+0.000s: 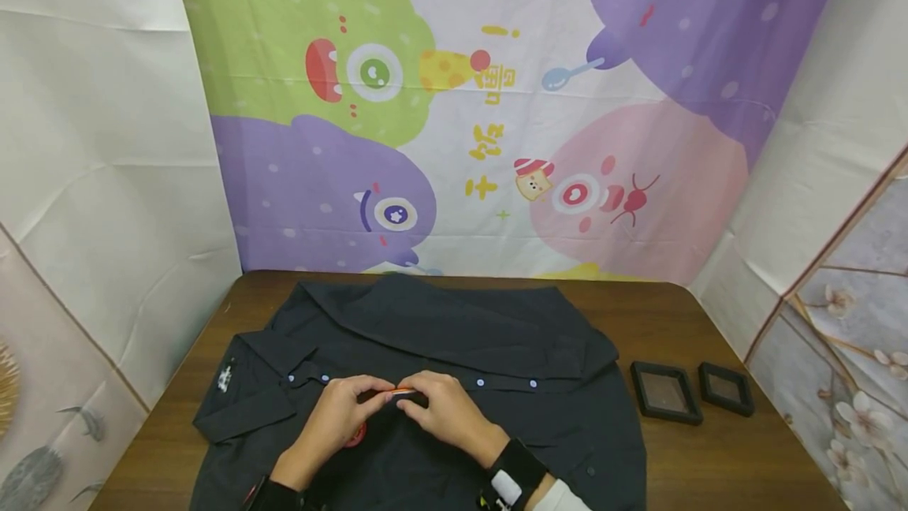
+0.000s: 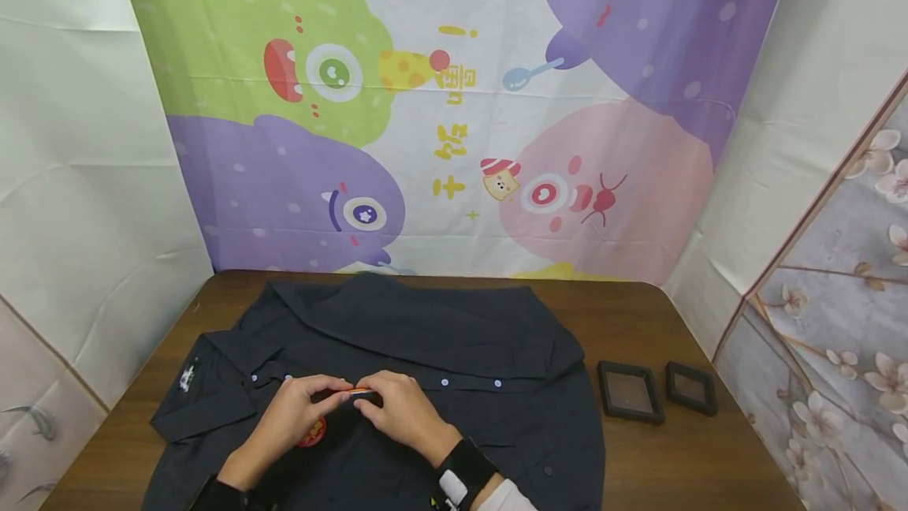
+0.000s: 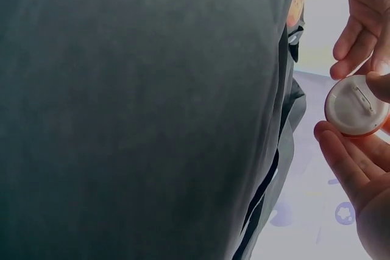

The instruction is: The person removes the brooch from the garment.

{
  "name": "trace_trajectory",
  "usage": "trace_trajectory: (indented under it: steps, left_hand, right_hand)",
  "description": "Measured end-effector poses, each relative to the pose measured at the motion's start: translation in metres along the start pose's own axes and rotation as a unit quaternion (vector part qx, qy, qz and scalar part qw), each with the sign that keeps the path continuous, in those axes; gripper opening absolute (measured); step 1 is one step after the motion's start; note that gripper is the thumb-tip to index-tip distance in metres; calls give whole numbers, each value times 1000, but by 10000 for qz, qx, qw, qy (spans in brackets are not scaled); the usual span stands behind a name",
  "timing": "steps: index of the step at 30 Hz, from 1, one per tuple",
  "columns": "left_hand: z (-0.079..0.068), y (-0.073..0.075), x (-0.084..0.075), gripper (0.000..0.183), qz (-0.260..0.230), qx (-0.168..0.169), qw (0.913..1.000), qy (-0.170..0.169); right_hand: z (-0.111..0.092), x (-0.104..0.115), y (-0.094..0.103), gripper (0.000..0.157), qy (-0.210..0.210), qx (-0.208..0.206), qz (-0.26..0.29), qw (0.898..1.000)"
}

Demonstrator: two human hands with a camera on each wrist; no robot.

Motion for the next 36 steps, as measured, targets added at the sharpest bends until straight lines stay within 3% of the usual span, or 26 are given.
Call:
trace_trajectory:
  steps: [8, 21, 36]
  left_hand:
    - [3, 2, -3, 11, -81, -56, 9999, -131]
    - [2, 0, -4, 5, -148, 140, 9994, -274]
    - [-2, 0, -5, 10, -272, -16, 9988, -410]
  right_hand:
    - [0, -1, 0, 19, -87, 42, 115, 9999]
    - [0, 0, 0, 10, 16, -14, 358, 9994]
    - [-2, -4, -4, 18, -399, 211, 819, 9956]
Point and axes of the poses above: each hand's wrist, its own z-axis towards the middle knuckle, its own y-axis out of the back of the hand, x = y × z, the point moved 8 cm from there along z, towards the middle knuckle, and after that the axes turned 1 degree about x, right-handed, at the moved point
